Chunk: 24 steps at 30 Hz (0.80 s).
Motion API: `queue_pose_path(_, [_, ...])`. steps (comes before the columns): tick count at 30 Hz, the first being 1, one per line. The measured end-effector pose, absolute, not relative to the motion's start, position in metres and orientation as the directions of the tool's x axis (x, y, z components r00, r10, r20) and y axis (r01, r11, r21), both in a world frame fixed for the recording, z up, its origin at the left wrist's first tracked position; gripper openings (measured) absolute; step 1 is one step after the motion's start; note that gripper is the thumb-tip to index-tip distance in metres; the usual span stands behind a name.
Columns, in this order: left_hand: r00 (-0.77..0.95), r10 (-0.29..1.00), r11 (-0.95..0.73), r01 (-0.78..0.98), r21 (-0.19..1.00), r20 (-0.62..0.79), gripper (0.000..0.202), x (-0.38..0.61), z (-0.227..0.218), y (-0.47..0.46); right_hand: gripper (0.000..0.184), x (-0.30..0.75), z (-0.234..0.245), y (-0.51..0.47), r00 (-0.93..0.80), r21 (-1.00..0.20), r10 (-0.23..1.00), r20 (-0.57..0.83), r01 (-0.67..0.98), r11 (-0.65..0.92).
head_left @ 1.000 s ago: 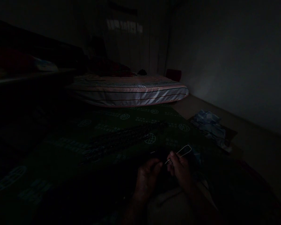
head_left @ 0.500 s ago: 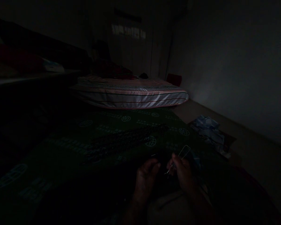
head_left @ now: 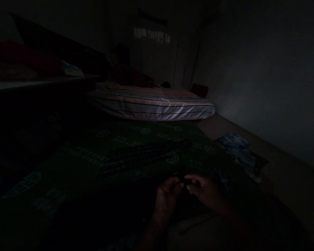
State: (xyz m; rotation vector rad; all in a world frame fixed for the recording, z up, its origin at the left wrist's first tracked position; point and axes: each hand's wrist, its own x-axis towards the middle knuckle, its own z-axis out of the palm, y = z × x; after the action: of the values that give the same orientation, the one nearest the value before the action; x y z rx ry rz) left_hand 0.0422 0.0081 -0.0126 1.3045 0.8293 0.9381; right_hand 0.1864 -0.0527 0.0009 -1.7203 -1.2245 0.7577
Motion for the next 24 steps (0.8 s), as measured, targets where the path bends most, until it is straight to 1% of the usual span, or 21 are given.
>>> queue_pose_path(3, [0.432,0.902,0.041,-0.098,0.994,0.006,0.017,0.042,-0.013,0.009,0.03,0.187,-0.001,-0.048,0.258,-0.889,0.966,-0.01,0.44,-0.126])
queue_pose_path(5, [0.438,0.899,0.062,-0.104,0.993,-0.01,0.017,0.042,-0.012,0.009,0.025,0.186,0.0,-0.046,0.214,-0.888,0.976,-0.033,0.442,-0.127])
queue_pose_path(9, [0.436,0.899,0.097,-0.137,0.986,-0.028,0.016,0.041,-0.012,0.007,0.02,0.184,0.006,-0.045,0.164,-0.892,0.983,-0.088,0.427,-0.151])
queue_pose_path(14, [0.454,0.891,0.086,-0.124,0.989,-0.021,0.014,0.042,-0.012,0.008,0.023,0.186,0.012,-0.045,0.146,-0.89,0.987,-0.074,0.436,-0.131])
queue_pose_path(18, [0.466,0.884,0.086,-0.087,0.992,-0.035,0.014,0.04,-0.005,0.009,0.016,0.188,0.017,-0.042,0.113,-0.884,0.991,-0.073,0.453,-0.117])
queue_pose_path(21, [0.473,0.88,0.081,-0.065,0.995,-0.041,0.014,0.038,0.001,0.007,0.014,0.189,0.02,-0.041,0.059,-0.859,0.994,-0.087,0.5,-0.105])
queue_pose_path(24, [0.472,0.88,0.098,-0.065,0.993,-0.056,0.016,0.038,0.003,0.005,0.016,0.196,0.022,-0.038,0.007,-0.824,0.997,-0.081,0.562,-0.071])
